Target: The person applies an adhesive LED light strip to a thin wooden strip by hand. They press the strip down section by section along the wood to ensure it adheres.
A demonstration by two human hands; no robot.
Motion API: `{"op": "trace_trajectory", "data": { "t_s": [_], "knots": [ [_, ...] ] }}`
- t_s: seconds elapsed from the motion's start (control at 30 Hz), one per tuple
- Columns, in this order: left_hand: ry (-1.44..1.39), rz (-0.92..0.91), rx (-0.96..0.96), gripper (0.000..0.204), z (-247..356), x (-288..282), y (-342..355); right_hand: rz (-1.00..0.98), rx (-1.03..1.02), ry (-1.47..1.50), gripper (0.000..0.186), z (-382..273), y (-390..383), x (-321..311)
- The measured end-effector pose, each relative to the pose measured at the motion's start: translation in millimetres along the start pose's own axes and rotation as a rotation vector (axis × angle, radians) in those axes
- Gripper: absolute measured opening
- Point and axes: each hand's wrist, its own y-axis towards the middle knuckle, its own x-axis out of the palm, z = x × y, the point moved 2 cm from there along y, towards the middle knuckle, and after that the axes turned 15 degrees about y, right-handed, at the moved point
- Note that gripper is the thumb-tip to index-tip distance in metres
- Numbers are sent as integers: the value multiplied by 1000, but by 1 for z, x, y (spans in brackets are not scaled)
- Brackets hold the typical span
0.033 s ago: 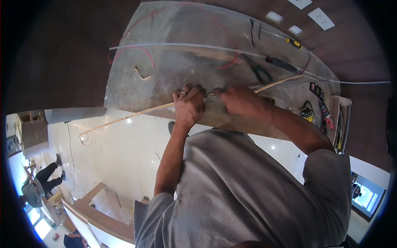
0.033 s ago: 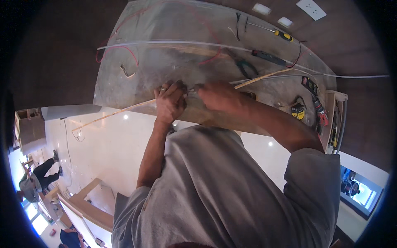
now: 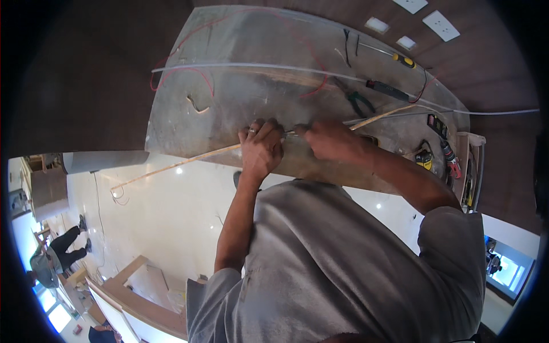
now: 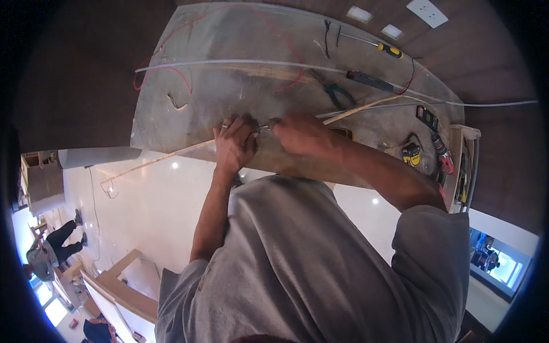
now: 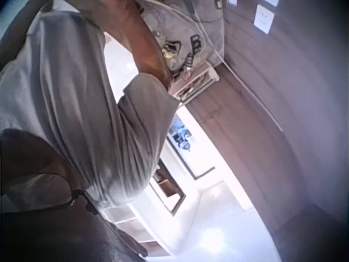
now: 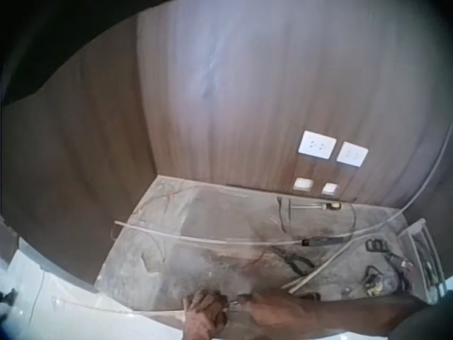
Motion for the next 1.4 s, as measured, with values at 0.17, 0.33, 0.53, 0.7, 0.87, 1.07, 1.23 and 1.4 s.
{"op": "trace_trajectory", "data": {
  "t_s": [0.17,0.33,0.53,0.7,0.87,1.07,1.23,1.4],
  "knots": [
    [-23,-23,-49,29,5,-4,0,46,-71,-90,42,3,-13,2],
    [1,-12,-51,28,3,-2,-5,5,73,-12,63,11,-28,-5],
    [-20,-38,-51,35,7,-10,2,254,69,22,53,34,-16,-38],
    [-153,-24,-94,52,1,-3,0,394,-46,-179,40,79,41,-17],
    [-217,-29,-101,47,-6,-5,-8,719,-378,-248,27,52,31,-2],
    [-268,-35,-39,46,-16,-18,-2,484,-384,45,21,11,6,33],
    [-35,-26,-30,46,-22,-32,-5,451,-337,32,16,19,14,34],
    [-132,56,-67,32,-29,-23,-7,366,-260,145,16,-6,15,10]
  ]
}}
